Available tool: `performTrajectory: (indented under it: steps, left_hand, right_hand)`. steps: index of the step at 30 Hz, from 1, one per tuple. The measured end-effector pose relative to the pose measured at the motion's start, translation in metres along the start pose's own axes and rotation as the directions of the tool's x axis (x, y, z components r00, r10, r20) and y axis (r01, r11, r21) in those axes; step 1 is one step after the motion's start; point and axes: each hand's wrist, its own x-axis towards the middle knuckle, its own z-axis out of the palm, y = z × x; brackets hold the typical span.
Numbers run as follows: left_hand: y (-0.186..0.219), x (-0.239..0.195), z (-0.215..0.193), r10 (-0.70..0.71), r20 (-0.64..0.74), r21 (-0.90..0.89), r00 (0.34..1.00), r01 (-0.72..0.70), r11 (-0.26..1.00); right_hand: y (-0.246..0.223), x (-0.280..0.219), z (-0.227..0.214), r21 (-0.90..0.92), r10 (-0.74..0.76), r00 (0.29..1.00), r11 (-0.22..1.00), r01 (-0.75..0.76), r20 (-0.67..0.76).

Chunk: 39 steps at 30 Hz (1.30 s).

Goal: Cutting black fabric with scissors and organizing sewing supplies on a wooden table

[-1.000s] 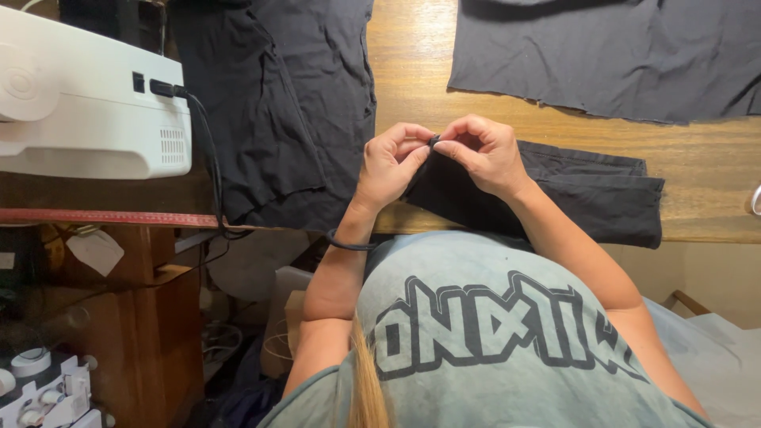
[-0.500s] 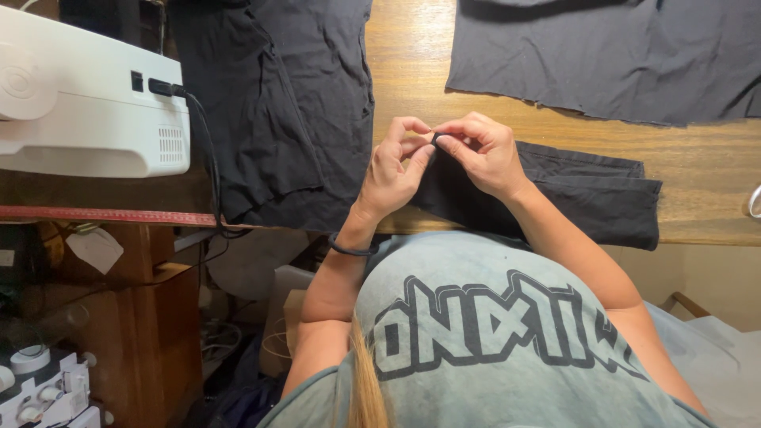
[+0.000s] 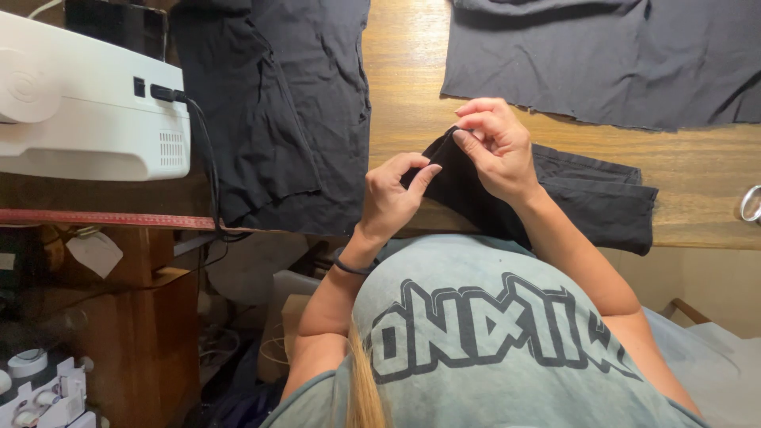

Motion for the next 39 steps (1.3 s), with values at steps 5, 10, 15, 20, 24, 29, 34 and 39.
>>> performTrajectory:
  steps: [5, 10, 15, 20, 24, 29, 34, 39]
  left_hand:
    - [0.032, -0.003, 0.002, 0.003, -0.056, -0.112, 0.998, -0.009, 0.994]
    - [0.036, 0.001, 0.018, 0.157, -0.064, -0.152, 0.985, -0.165, 0.974]
    - [0.068, 0.020, 0.009, 0.326, -0.094, -0.109, 0.941, -0.335, 0.936]
    - [0.098, 0.037, -0.007, 0.509, -0.162, -0.078, 0.845, -0.526, 0.847]
    - [0.141, 0.036, -0.017, 0.597, -0.101, -0.106, 0.796, -0.605, 0.789]
    - [0.148, 0.031, -0.002, 0.575, -0.288, -0.171, 0.766, -0.632, 0.756]
    - [0.149, 0.029, -0.004, 0.508, -0.319, -0.164, 0.800, -0.575, 0.801]
    - [0.162, 0.040, -0.024, 0.451, -0.238, -0.191, 0.860, -0.497, 0.846]
  right_hand:
    - [-0.024, -0.006, -0.003, -0.046, 0.032, 0.998, 0.998, -0.034, -0.053]
    - [-0.052, -0.003, -0.021, -0.170, -0.115, 0.990, 0.980, 0.099, -0.086]
    - [-0.087, 0.013, -0.053, -0.228, -0.359, 0.928, 0.916, 0.330, -0.099]
    - [-0.117, 0.016, -0.086, -0.246, -0.448, 0.876, 0.882, 0.402, -0.176]
    - [-0.153, -0.004, -0.091, -0.332, -0.384, 0.907, 0.890, 0.314, -0.171]
    - [-0.150, -0.018, -0.090, -0.156, -0.382, 0.891, 0.923, 0.353, -0.244]
    - [-0.166, -0.017, -0.091, -0.166, -0.444, 0.859, 0.895, 0.414, -0.254]
    - [-0.183, -0.007, -0.092, -0.222, -0.491, 0.842, 0.867, 0.447, -0.223]
